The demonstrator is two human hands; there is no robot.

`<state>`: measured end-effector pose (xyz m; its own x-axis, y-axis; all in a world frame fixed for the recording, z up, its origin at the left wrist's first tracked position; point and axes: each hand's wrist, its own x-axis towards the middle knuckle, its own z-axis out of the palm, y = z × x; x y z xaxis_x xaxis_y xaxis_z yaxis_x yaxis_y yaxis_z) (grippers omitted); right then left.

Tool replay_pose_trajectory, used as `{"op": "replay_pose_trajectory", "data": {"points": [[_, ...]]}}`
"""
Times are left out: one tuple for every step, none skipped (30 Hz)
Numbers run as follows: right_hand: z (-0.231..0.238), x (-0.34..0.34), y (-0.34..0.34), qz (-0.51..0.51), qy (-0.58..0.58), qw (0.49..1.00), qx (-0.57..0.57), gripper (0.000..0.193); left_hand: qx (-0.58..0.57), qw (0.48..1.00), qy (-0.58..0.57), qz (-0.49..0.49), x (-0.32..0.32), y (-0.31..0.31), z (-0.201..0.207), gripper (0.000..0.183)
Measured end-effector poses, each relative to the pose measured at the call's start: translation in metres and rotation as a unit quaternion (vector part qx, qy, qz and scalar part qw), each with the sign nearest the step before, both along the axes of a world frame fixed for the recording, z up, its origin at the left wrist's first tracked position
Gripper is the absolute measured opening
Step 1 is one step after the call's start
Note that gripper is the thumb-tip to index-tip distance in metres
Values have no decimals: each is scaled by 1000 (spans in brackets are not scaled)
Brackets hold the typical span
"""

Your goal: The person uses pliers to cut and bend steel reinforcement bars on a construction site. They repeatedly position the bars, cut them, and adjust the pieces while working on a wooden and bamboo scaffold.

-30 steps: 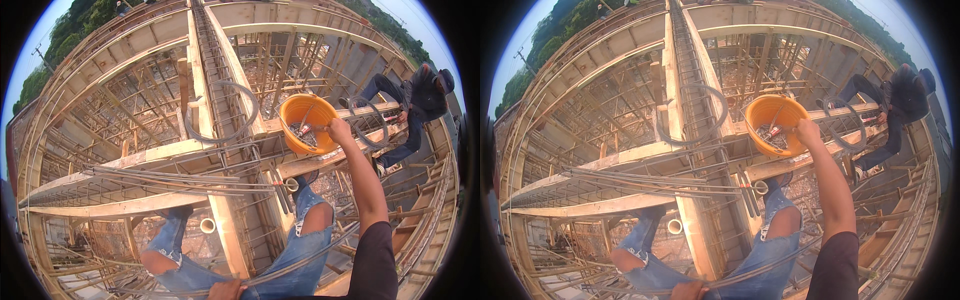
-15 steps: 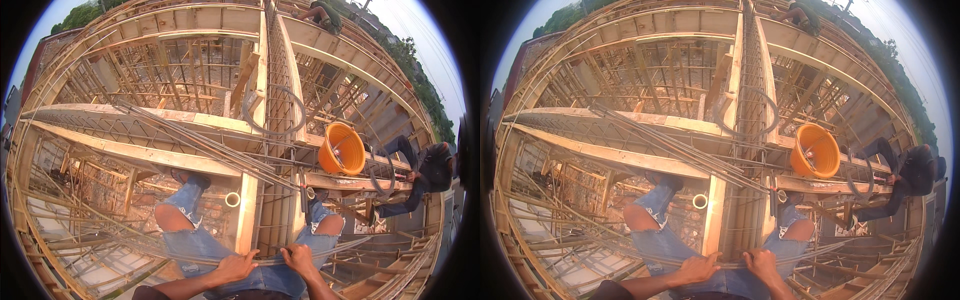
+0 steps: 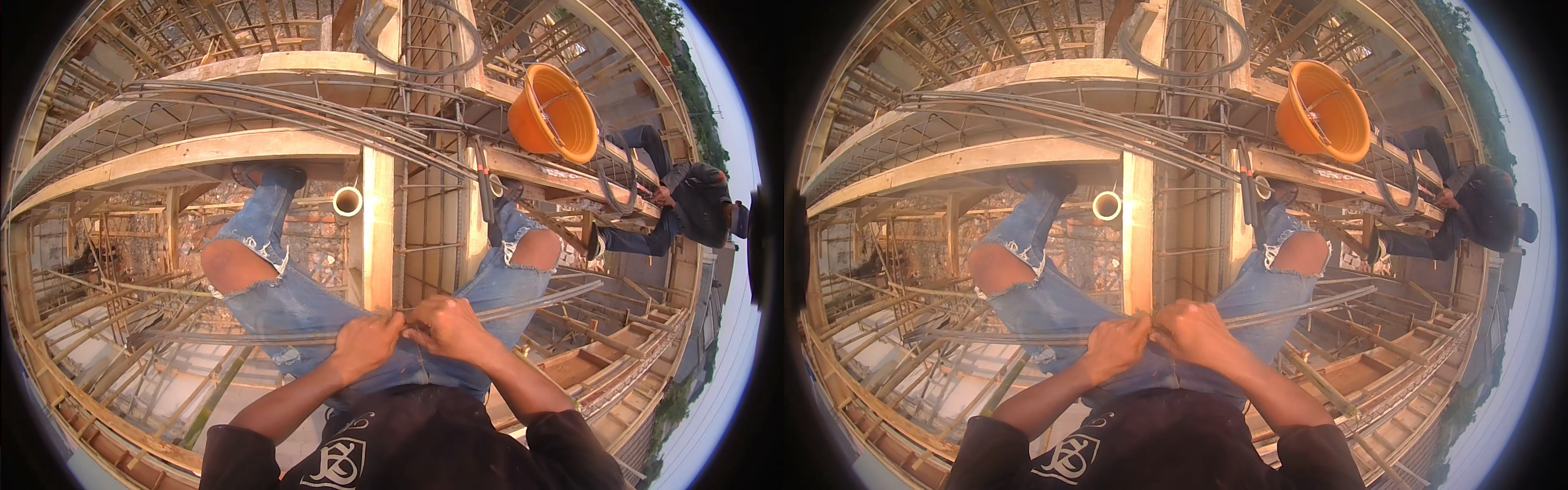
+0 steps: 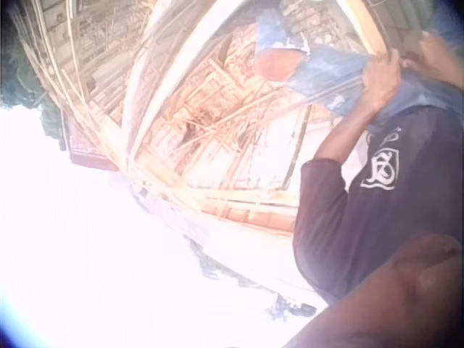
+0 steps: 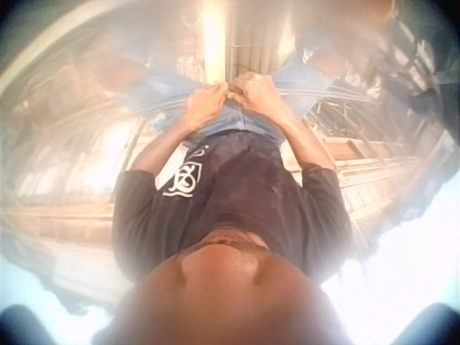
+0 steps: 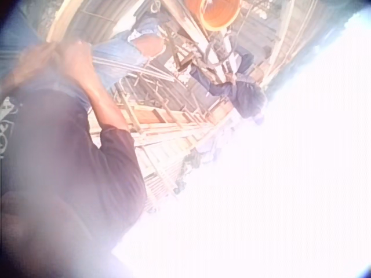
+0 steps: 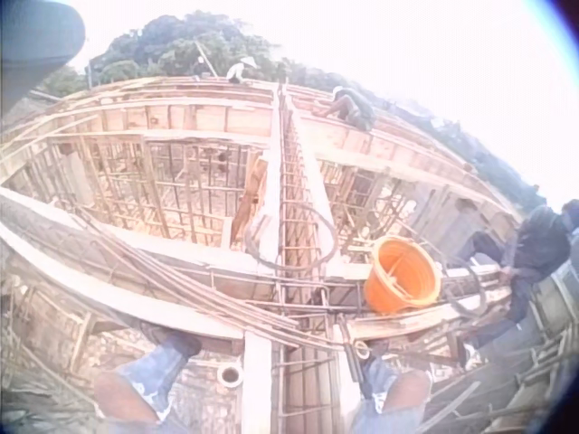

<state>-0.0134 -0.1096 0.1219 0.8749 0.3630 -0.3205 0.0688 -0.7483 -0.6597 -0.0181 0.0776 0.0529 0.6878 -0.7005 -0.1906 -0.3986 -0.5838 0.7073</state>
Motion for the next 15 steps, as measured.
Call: {"op": "replay_pose_trajectory", "data": {"points": [[4, 8, -10, 11, 13, 999, 31, 18, -5, 1000, 0, -1, 1, 0, 0, 11], [5, 14, -20, 22, 25, 997, 65, 21, -7, 1000, -1, 0, -1, 1, 1, 11], [-1, 16, -29, -8, 45, 995, 90, 23, -5, 1000, -20, -2, -3, 1, -2, 12], [-11, 18, -38, -38, 65, 990, 115, 25, -3, 999, -39, -3, -5, 1, -5, 14], [-19, 17, -44, -69, 83, 984, 140, 28, -3, 998, -59, -5, -7, 1, -6, 16], [-26, 18, -45, -62, 94, 985, 132, 31, -6, 998, -66, -7, -7, 1, -6, 17], [-33, 18, -45, -55, 105, 985, 124, 34, -9, 997, -73, -7, -6, 1, -4, 19], [-40, 19, -43, -45, 114, 985, 118, 38, -12, 997, -82, -6, -4, 1, -3, 21], [-45, 18, -40, -54, 164, 975, 137, 38, -15, 996, -84, -11, -4, 1, -4, 21], [-51, 16, -36, -63, 213, 963, 156, 39, -18, 996, -86, -15, -4, 1, -5, 22], [-56, 16, -35, -67, 259, 947, 176, 40, -20, 996, -91, -16, -3, 1, -6, 22], [-64, 15, -35, -50, 296, 928, 222, 40, -20, 995, -92, -16, -3, 2, -6, 22], [-74, 15, -36, -32, 331, 905, 266, 41, -21, 995, -94, -16, -4, 2, -7, 22], [-77, 18, -36, -12, 365, 878, 309, 42, -23, 995, -95, -15, -4, 1, -7, 22], [-77, 20, -38, 11, 362, 876, 319, 40, -31, 996, -89, -3, -4, 1, -7, 21]]}}
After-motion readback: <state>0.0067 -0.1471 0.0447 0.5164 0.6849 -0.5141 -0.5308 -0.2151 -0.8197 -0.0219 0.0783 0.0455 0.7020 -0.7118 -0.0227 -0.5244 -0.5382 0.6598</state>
